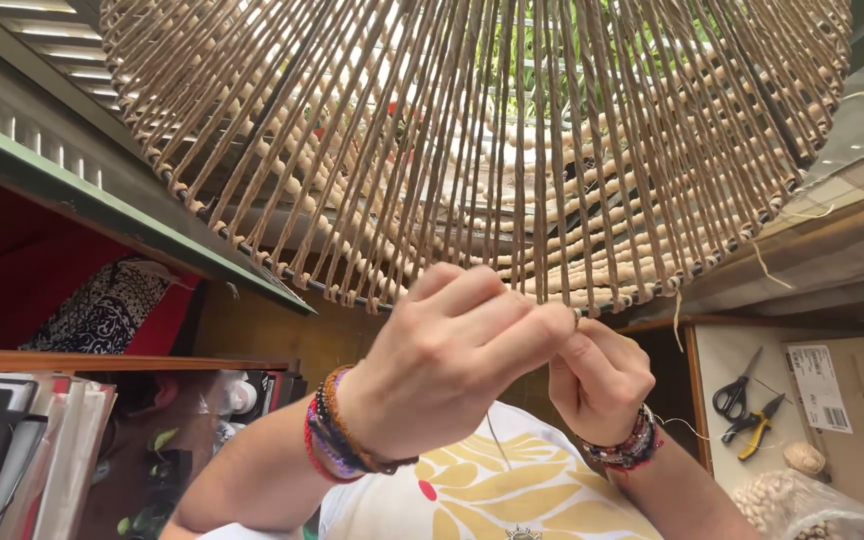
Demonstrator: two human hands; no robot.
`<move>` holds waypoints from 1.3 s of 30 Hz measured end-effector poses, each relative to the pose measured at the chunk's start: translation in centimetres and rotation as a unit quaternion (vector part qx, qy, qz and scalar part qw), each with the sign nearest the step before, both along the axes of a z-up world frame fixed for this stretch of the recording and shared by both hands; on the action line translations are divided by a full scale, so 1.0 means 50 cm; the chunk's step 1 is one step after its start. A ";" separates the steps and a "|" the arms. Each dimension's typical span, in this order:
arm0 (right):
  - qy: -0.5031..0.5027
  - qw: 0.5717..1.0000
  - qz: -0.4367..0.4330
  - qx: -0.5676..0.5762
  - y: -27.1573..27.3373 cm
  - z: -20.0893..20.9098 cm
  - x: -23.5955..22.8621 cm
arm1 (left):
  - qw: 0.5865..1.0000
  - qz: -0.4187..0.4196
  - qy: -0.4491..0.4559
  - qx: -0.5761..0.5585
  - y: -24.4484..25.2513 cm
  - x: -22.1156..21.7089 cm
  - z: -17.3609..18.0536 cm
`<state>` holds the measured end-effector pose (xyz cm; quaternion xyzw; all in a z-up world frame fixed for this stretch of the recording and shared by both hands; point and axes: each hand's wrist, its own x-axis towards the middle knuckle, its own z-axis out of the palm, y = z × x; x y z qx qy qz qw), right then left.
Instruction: Tying string onto a woven wooden structure to assemble or decorate it.
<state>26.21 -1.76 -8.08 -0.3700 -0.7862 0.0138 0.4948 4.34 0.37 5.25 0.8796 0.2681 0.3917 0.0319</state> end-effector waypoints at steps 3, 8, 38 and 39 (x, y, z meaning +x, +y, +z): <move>0.011 1.000 0.013 -0.008 -0.001 0.025 -0.009 | 0.999 0.014 0.014 0.032 0.007 -0.003 0.001; 0.023 0.998 0.015 -0.064 -0.015 0.027 0.002 | 0.999 0.018 0.000 0.031 0.008 -0.017 0.009; 0.200 0.941 -0.030 -0.273 -0.049 0.144 -0.010 | 0.975 -0.011 0.055 0.216 0.015 -0.016 0.009; 0.172 0.947 -0.035 -0.269 -0.048 0.154 -0.010 | 0.966 -0.002 0.081 0.245 0.015 -0.017 0.008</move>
